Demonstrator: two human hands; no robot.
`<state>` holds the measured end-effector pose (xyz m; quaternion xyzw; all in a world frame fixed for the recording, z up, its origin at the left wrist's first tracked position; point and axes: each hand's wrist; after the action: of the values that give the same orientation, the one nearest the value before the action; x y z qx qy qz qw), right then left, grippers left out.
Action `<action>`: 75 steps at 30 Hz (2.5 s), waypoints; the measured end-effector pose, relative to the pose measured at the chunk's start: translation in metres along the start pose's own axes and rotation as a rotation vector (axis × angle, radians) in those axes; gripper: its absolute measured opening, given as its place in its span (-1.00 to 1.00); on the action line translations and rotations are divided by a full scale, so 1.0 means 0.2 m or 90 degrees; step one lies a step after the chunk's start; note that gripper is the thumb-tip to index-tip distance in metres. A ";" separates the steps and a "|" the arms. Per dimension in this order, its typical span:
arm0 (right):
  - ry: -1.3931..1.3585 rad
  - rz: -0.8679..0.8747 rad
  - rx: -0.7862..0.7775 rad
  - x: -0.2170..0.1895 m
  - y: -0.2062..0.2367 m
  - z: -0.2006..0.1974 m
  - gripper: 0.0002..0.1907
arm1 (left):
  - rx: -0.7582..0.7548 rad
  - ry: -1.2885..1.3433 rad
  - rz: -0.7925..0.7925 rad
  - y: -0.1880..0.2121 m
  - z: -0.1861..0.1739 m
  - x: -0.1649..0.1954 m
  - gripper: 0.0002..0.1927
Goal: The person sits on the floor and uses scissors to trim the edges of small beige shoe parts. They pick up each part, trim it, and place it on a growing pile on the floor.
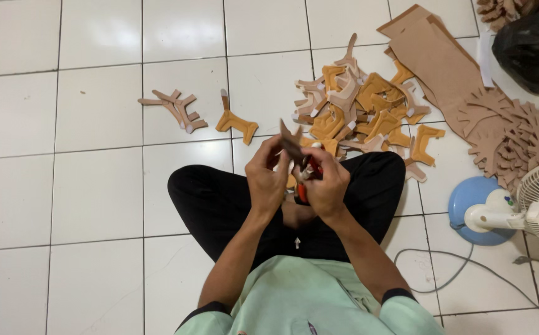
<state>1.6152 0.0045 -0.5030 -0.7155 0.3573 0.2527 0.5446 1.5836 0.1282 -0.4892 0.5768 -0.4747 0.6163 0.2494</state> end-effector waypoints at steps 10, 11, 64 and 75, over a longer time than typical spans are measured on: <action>-0.178 0.029 -0.029 -0.04 0.01 -0.05 -0.65 | -0.057 0.115 -0.092 0.00 -0.06 -0.13 -0.76; -0.240 0.068 -0.026 -0.04 0.01 -0.05 -0.68 | -0.063 0.119 -0.081 0.01 -0.06 -0.13 -0.75; -0.384 0.436 -0.096 0.21 0.10 -0.22 -0.75 | 0.086 0.396 -0.138 -0.25 -0.45 -0.10 -0.95; -0.036 0.202 -0.043 0.18 0.16 -0.10 -0.60 | -0.221 0.060 -0.231 0.12 0.10 -0.25 -0.56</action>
<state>1.6116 -0.0291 -0.5439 -0.6607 0.4417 0.3672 0.4833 1.5839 0.1121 -0.5469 0.5717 -0.4504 0.4967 0.4729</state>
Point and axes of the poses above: each hand's wrist, its own y-axis away from the middle knuckle, its own z-axis out of the palm, x = y × z, and after that the axes turned 10 degrees about -y, right-handed
